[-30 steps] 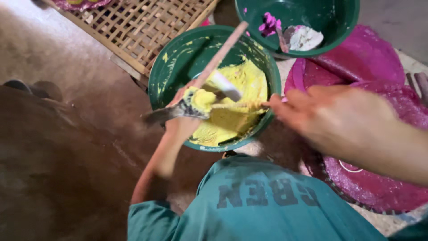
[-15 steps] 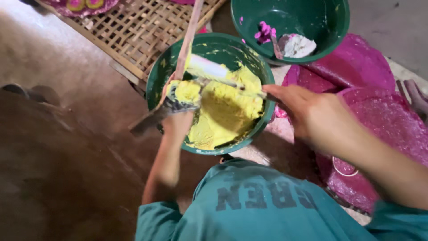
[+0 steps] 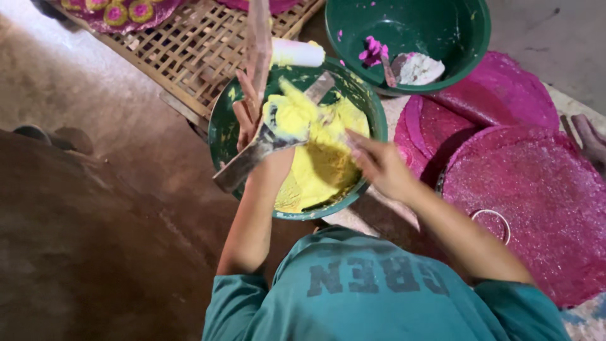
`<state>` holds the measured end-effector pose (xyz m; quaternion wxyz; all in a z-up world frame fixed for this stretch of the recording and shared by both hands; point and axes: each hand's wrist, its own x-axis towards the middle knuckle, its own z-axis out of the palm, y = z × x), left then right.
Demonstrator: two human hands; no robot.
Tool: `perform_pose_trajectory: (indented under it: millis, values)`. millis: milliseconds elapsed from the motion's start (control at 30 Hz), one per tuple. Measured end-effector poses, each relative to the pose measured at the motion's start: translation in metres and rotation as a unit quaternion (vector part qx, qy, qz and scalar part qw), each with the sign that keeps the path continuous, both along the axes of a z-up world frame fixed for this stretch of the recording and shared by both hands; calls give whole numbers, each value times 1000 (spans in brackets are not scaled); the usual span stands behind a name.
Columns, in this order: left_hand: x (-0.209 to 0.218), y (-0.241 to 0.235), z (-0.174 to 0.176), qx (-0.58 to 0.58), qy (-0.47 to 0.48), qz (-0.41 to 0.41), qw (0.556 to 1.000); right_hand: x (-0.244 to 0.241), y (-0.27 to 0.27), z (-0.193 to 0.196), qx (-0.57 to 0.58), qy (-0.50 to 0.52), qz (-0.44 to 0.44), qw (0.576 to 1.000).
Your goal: The person scoops yellow paste from a green bowl and presses it into a wooden mold to form yellow rings on a pink glittery surface. They then scoop pink paste and press it into the center of each yellow ring to create a two-toned decorative pattern.
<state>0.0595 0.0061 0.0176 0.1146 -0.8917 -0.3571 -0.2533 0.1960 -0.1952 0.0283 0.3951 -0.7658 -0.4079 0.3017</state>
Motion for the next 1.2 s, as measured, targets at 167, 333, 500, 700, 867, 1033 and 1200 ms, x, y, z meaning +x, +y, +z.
perform_pose_trajectory:
  millis: [167, 333, 500, 700, 867, 1033, 1200]
  values:
    - [5, 12, 7, 41, -12, -12, 999, -23, -15, -37, 237, -120, 121, 956]
    - [-5, 5, 18, 28, -14, -63, 998, 16, -23, -37, 96, 63, 79, 990]
    - [-15, -6, 27, -68, -93, -116, 986, 20, -15, -35, 71, 102, 48, 991]
    - [-14, 0, 21, 24, -45, -59, 997, 13, -31, -5, 269, -127, 186, 936]
    - [-18, -2, 25, 54, -73, -136, 987, 55, -32, 21, -137, -29, 61, 988]
    - [-18, 0, 33, 4, -27, -120, 992, 68, -35, 39, 66, -22, 186, 980]
    - [-16, -14, 11, -244, 124, -74, 959, 65, -3, 82, -105, -154, 269, 945]
